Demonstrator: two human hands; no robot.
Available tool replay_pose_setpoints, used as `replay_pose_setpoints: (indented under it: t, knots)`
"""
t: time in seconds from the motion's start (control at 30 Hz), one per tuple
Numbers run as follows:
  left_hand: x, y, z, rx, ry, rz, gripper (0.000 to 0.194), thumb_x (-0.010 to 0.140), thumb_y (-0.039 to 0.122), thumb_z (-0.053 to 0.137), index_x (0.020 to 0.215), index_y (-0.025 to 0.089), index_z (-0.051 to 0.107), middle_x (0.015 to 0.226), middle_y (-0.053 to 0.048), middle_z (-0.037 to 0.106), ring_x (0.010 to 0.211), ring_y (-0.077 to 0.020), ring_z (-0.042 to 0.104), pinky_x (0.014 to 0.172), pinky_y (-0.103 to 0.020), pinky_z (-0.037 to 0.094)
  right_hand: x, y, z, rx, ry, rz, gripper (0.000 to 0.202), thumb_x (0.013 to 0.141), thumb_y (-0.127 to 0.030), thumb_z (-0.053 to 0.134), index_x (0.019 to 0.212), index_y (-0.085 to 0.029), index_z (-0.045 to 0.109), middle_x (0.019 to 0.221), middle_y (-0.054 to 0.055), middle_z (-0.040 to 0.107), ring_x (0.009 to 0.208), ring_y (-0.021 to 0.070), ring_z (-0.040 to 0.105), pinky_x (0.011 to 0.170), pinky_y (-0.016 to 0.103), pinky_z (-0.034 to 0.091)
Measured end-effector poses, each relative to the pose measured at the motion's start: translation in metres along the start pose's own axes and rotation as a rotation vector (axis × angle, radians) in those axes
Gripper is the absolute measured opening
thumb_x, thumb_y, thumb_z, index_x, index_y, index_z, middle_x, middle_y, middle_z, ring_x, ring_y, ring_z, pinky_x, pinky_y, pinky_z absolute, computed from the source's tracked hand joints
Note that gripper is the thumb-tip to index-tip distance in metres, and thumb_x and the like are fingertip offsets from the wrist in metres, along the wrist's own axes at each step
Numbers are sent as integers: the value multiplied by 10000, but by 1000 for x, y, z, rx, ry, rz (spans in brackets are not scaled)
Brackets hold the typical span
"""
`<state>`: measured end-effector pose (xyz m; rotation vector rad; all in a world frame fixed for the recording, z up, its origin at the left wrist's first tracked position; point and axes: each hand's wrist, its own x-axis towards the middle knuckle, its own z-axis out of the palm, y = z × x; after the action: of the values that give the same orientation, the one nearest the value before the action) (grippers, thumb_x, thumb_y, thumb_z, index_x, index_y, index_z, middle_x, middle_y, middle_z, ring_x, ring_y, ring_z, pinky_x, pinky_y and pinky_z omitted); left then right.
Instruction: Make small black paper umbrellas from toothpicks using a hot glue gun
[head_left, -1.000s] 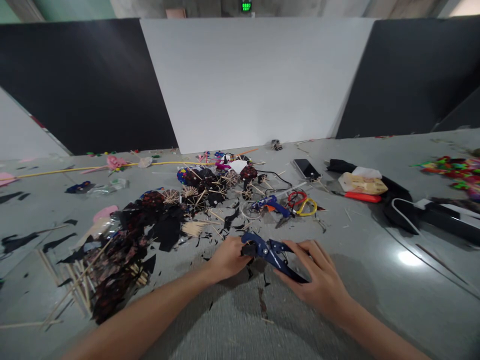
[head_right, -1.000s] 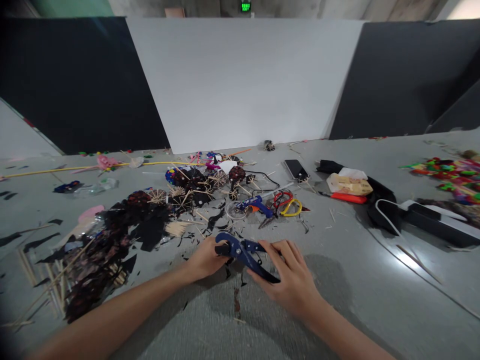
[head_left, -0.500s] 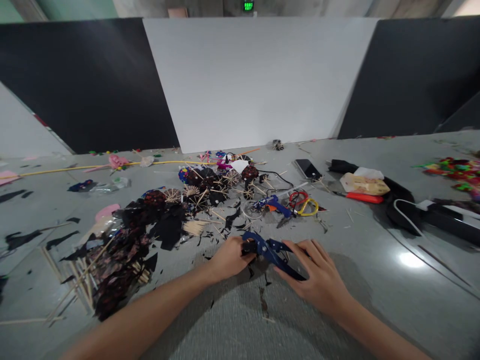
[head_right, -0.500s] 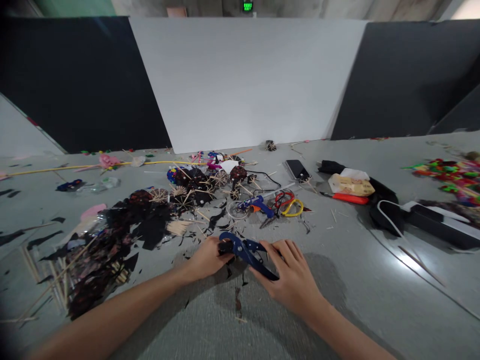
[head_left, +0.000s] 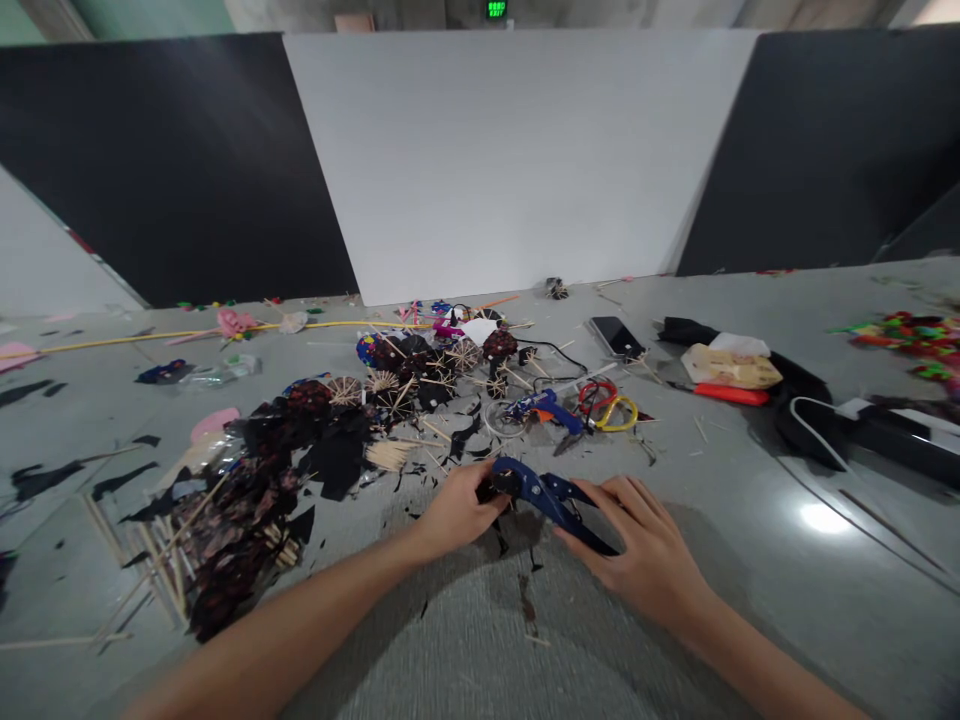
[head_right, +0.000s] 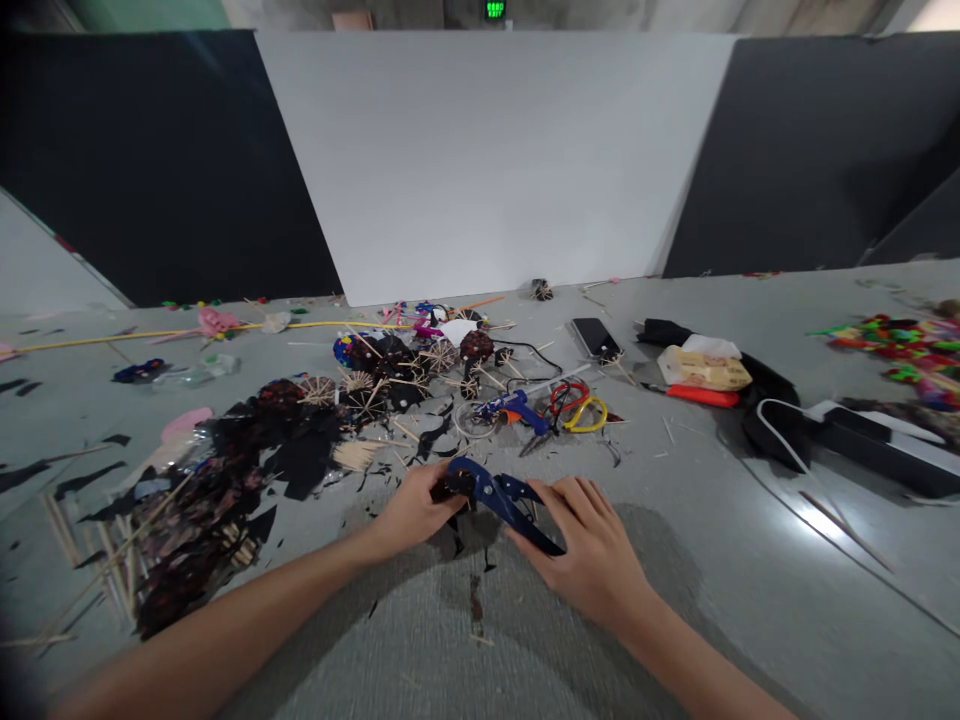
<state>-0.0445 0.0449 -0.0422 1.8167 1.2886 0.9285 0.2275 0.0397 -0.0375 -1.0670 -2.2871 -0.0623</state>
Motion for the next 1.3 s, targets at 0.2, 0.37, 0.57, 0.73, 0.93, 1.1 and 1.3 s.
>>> replay_pose_setpoints:
  t: [0.2, 0.37, 0.57, 0.73, 0.93, 1.1, 1.3]
  knots:
    - [-3, 0, -1, -47, 0, 59, 154, 878, 160, 589, 1006, 154, 675, 878, -45, 687, 776, -172, 602, 730, -259, 468, 3, 3, -3, -21, 8, -30, 453, 946, -435, 724, 1352, -253, 639, 1016, 86, 691, 961, 282, 669, 924, 478, 550]
    - [-3, -4, 0, -61, 7, 42, 193, 865, 163, 617, 1040, 155, 696, 875, -52, 700, 801, -189, 622, 753, -272, 490, 4, 6, -4, -49, 25, -83, 460, 959, -436, 718, 1356, -216, 639, 1009, 85, 686, 943, 265, 667, 918, 455, 550]
    - [-3, -5, 0, -45, 19, 63, 141, 868, 156, 600, 977, 165, 688, 866, -50, 693, 793, -192, 615, 751, -279, 475, 2, 8, -3, -31, 20, -93, 427, 984, -381, 703, 1367, -217, 611, 1016, 85, 672, 959, 264, 655, 921, 448, 541]
    - [-2, -4, 0, -16, 15, 83, 92, 887, 158, 573, 921, 165, 658, 830, -43, 661, 758, -179, 575, 715, -270, 434, 1, 8, -3, -7, 17, -79, 383, 996, -382, 685, 1334, -214, 621, 997, 83, 659, 933, 260, 647, 874, 435, 538]
    - [-2, -4, 0, 18, -2, 79, 73, 898, 166, 576, 914, 166, 647, 792, -22, 613, 721, -158, 517, 684, -256, 383, 1, 10, -2, 2, -2, -45, 308, 1019, -370, 645, 1285, -218, 616, 1011, 83, 655, 935, 259, 639, 866, 430, 525]
    - [-2, -5, 1, -5, -23, 77, 87, 891, 142, 570, 910, 166, 652, 786, -12, 602, 713, -147, 498, 677, -250, 371, -1, 9, -2, 0, -4, -7, 249, 1018, -327, 635, 1231, -200, 621, 1006, 84, 651, 945, 263, 640, 876, 427, 522]
    - [-1, -9, 3, -6, -24, 57, 110, 904, 160, 577, 932, 164, 683, 792, -25, 630, 719, -153, 521, 674, -251, 382, -4, 9, 2, 16, -2, 48, 179, 1016, -317, 620, 1162, -216, 640, 985, 80, 664, 926, 263, 654, 846, 407, 529]
